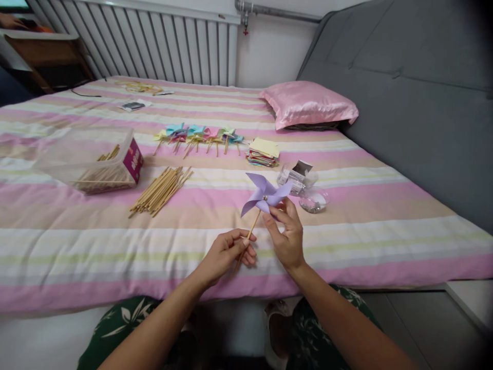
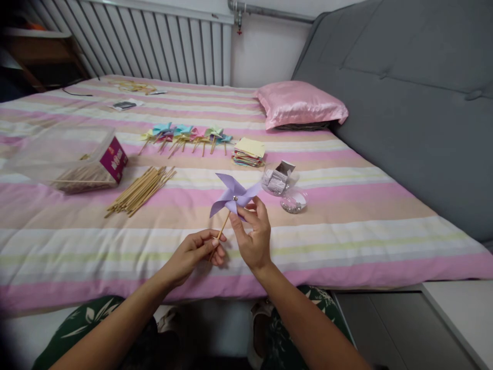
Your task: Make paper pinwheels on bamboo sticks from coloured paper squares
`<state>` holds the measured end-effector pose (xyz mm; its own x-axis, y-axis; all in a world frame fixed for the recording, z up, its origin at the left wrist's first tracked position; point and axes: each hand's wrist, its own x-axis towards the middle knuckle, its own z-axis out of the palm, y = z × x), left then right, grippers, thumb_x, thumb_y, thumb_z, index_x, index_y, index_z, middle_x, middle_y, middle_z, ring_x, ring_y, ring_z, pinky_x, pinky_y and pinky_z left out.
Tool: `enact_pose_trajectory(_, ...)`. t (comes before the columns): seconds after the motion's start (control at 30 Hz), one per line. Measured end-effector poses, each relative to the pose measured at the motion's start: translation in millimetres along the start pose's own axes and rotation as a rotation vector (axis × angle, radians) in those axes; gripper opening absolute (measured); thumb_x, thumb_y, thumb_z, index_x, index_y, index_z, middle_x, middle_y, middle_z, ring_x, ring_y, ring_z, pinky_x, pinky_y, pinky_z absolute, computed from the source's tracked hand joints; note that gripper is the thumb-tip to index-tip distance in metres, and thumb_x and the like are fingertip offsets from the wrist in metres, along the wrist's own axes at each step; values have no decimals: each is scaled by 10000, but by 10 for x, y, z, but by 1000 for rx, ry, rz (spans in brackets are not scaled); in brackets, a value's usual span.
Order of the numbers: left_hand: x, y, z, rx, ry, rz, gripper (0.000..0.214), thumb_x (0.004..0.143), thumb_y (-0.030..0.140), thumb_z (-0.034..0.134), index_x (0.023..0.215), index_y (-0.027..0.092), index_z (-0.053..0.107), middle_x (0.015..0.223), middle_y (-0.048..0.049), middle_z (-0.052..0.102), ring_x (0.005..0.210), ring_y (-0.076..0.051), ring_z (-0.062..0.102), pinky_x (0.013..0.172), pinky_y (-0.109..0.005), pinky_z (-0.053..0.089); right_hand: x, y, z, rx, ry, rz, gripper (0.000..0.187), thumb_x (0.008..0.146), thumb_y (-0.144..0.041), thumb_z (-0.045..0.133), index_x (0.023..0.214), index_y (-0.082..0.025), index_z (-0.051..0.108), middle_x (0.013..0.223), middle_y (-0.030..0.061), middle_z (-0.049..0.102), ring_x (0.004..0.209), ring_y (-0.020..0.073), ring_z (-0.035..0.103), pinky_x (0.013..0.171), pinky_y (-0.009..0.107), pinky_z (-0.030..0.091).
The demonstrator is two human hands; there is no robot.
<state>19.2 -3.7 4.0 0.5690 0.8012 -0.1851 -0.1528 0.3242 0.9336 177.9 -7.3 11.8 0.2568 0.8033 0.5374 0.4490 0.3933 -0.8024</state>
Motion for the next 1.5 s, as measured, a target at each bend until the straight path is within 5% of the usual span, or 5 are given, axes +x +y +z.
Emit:
enact_pose_trajectory(0.27, -1, 54, -26, -68, 103, 35, 226, 790, 311, 632, 909, 124, 591, 687, -42, 649, 607, -139, 626, 599, -249, 471, 11, 15, -7, 26, 109, 22, 283, 744, -317, 662, 999, -205, 613, 1139, 102, 575, 1033, 238, 537, 848, 389, 437)
enact_pose_trajectory(0.4, -1, 52, -27, -77, 100, 29, 234, 779, 317, 644, 906, 127, 594, 692, -41, 652, 610, -139, 626, 604, -250, 469, 2, 60, 29, 265, 144, 189, 291, 763, -358, 636, 988, -194, 546, 966, 60, 605, 852, 186, 572, 787, 349, 437)
enact_pose_trajectory(0.53, -4, 50, -26, -75, 103, 24, 228, 782, 303, 640, 911, 121, 592, 688, -39, 651, 612, -137, 624, 612, -254, 471, 1, 109, 59, 442, 79, 377, 239, 798, -402, 577, 740, -171, 598, 730, 19, 596, 741, 165, 548, 726, 308, 411)
enact_pose_trajectory(0.73, -10, 41, -13, -68, 78, 3, 224, 784, 301, 635, 903, 117, 589, 681, -43, 653, 596, -138, 623, 611, -261, 475, 46, 127, 54, 668, 93, 596, 190, 682, -296, 676, 568, -173, 589, 604, -22, 544, 636, 117, 471, 660, 265, 365)
enact_pose_trajectory(1.5, -22, 32, -40, 28, -52, -78, 286, 792, 360, 626, 914, 101, 623, 695, -57, 658, 562, -131, 615, 588, -263, 472, 289, 258, -124, 707, 315, 628, 305, 632, -345, 734, 534, -166, 508, 536, -62, 459, 518, 65, 412, 515, 212, 312)
